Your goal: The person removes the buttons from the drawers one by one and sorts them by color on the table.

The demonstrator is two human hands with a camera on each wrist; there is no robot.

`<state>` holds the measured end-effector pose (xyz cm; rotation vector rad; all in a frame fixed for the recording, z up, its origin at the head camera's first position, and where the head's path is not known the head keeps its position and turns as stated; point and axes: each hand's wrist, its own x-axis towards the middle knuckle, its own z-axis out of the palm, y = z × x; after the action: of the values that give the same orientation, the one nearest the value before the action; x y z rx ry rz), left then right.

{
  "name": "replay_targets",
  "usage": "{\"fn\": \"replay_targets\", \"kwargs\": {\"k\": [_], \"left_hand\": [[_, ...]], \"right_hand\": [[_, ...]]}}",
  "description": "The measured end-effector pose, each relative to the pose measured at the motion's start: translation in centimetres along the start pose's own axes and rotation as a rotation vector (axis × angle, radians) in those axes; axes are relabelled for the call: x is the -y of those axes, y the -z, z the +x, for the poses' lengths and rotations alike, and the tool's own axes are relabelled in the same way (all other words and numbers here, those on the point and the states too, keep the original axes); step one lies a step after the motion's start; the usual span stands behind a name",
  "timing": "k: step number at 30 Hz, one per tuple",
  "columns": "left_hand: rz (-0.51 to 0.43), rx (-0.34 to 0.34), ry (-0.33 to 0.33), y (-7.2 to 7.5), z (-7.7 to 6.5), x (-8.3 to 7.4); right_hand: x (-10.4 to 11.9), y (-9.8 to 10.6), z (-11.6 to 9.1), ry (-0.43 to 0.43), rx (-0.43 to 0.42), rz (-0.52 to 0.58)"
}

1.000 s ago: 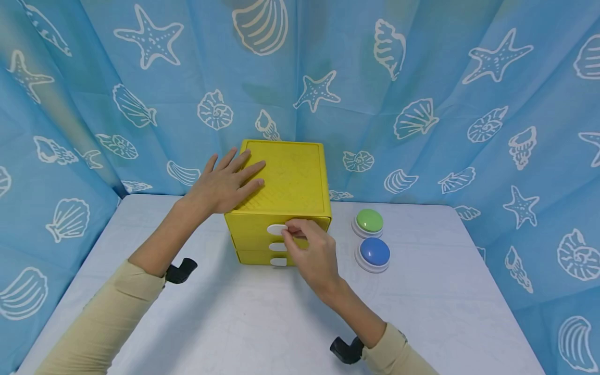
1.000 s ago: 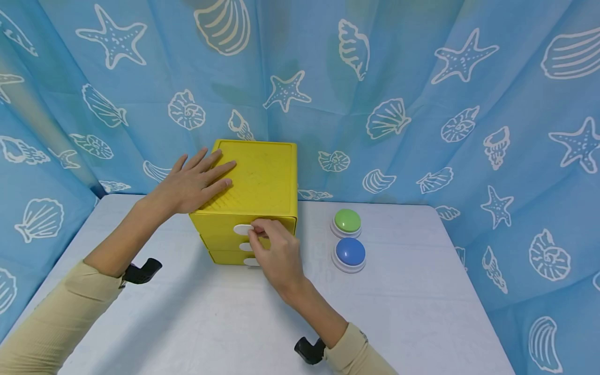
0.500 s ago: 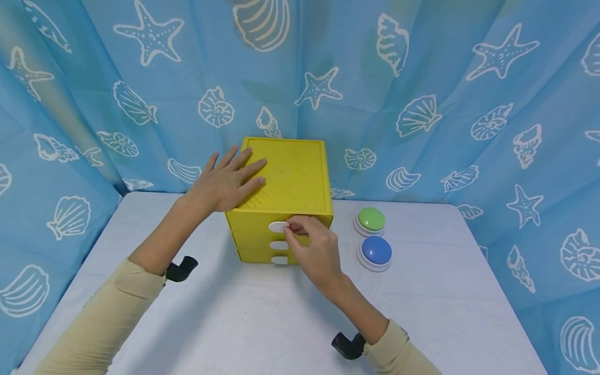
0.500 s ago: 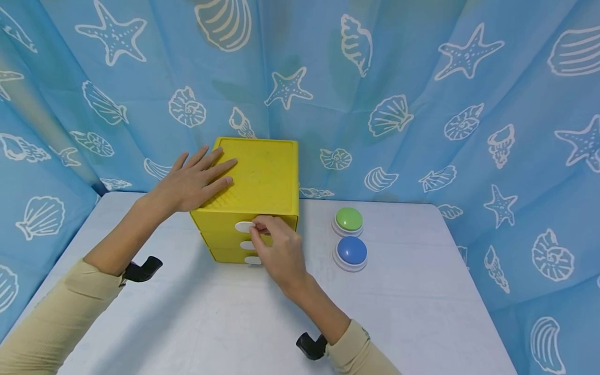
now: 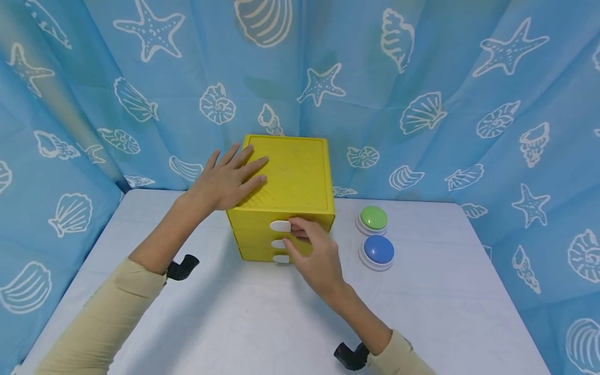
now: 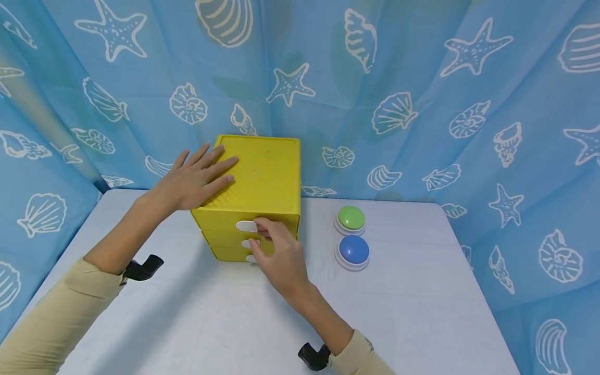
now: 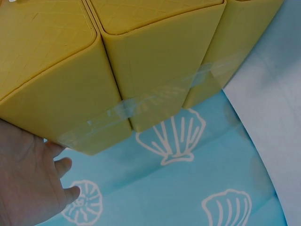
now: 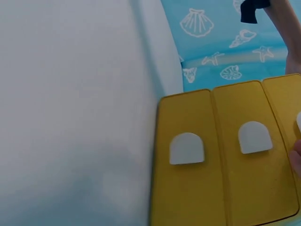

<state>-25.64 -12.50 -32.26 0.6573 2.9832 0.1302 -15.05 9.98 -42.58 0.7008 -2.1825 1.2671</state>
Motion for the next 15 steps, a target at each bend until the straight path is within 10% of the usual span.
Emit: {"fn": "replay_targets", "kwargs": {"k": [15], "left_hand": [[0.008, 0.007, -0.002, 0.1, 0.0, 0.0]], "right_hand": [[-1.6, -0.9, -2.8, -0.118, 0.107, 0.007]]}}
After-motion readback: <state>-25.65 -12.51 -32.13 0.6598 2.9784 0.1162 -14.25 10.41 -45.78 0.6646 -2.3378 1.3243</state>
